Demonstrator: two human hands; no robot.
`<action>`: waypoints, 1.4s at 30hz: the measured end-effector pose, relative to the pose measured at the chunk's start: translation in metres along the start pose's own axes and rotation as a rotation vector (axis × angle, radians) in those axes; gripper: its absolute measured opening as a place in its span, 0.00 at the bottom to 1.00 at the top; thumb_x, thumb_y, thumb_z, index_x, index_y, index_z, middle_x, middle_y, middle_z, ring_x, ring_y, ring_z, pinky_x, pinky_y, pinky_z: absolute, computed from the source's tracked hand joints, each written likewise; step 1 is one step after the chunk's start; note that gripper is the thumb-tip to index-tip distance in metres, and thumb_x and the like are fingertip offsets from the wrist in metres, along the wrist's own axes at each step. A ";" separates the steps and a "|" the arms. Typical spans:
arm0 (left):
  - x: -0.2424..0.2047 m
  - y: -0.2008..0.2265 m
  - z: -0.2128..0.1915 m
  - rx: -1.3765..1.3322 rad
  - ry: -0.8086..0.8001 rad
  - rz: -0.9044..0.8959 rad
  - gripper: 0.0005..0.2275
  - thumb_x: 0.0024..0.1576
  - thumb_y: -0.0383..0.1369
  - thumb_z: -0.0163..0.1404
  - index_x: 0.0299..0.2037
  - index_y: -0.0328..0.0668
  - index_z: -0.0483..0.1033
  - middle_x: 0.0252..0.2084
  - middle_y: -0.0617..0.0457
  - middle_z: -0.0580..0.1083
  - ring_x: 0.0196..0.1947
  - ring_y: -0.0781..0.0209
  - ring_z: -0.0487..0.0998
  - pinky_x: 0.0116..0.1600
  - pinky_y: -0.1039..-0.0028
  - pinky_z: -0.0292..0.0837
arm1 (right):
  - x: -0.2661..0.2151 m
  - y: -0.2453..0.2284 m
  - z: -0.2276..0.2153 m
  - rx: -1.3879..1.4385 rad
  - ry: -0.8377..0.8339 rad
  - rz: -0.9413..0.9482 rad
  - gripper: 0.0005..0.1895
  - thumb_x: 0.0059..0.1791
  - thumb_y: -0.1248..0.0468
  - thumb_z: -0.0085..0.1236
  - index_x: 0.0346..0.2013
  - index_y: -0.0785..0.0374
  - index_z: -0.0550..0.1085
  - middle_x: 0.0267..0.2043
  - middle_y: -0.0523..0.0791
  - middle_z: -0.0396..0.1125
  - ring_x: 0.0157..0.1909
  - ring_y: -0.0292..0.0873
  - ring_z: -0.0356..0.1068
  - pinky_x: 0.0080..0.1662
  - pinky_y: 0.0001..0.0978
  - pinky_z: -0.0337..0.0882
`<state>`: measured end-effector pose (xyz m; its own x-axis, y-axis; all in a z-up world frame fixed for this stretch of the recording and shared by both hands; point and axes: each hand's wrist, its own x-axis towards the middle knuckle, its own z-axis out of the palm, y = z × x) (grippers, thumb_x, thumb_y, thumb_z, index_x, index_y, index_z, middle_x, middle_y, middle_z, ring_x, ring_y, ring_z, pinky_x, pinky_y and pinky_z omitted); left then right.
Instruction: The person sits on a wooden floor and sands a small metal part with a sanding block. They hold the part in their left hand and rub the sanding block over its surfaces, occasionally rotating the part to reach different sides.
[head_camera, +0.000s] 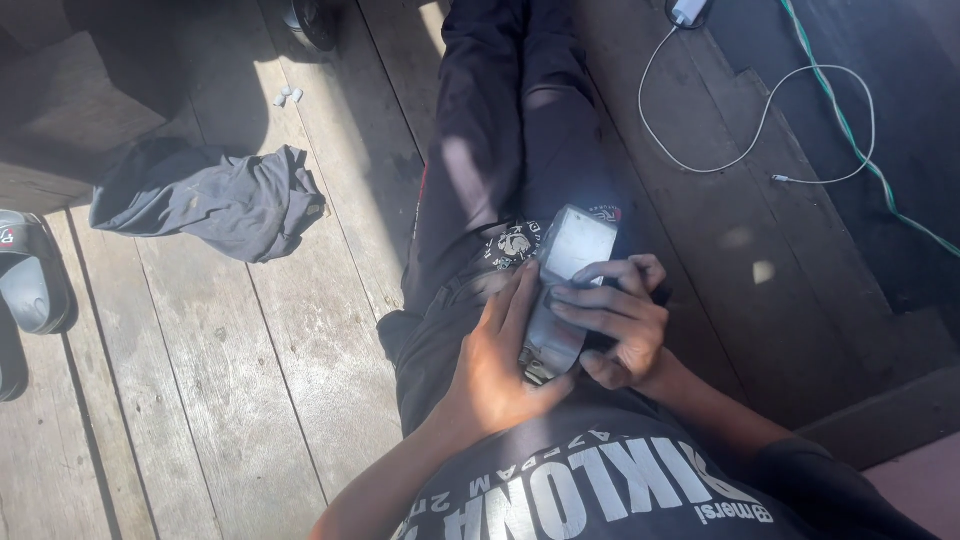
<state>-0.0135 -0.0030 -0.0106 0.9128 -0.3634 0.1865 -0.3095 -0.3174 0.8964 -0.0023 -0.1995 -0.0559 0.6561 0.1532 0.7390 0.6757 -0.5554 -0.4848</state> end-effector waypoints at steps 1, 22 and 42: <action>0.001 0.002 0.000 0.019 -0.050 -0.006 0.46 0.39 0.42 0.60 0.71 0.29 0.59 0.66 0.27 0.66 0.60 0.26 0.73 0.54 0.36 0.73 | -0.007 -0.007 -0.001 0.053 0.002 -0.037 0.33 0.53 0.34 0.37 0.35 0.50 0.84 0.38 0.37 0.77 0.49 0.46 0.71 0.61 0.46 0.45; 0.008 -0.012 -0.005 -0.132 -0.175 -0.011 0.51 0.37 0.52 0.65 0.70 0.32 0.56 0.69 0.33 0.62 0.65 0.27 0.69 0.51 0.31 0.73 | -0.014 0.009 -0.005 0.086 -0.035 -0.063 0.37 0.51 0.29 0.36 0.37 0.51 0.84 0.43 0.38 0.78 0.53 0.46 0.71 0.62 0.46 0.44; 0.003 -0.001 -0.008 -0.020 -0.179 -0.143 0.52 0.34 0.47 0.58 0.73 0.36 0.52 0.72 0.35 0.59 0.65 0.32 0.69 0.53 0.35 0.76 | -0.009 0.051 -0.011 -0.074 -0.054 -0.101 0.45 0.50 0.24 0.32 0.40 0.57 0.84 0.43 0.44 0.78 0.55 0.54 0.70 0.61 0.47 0.46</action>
<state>-0.0084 0.0033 -0.0073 0.8846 -0.4660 -0.0158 -0.1734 -0.3603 0.9166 0.0224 -0.2382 -0.0824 0.6042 0.2539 0.7553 0.7141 -0.5932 -0.3718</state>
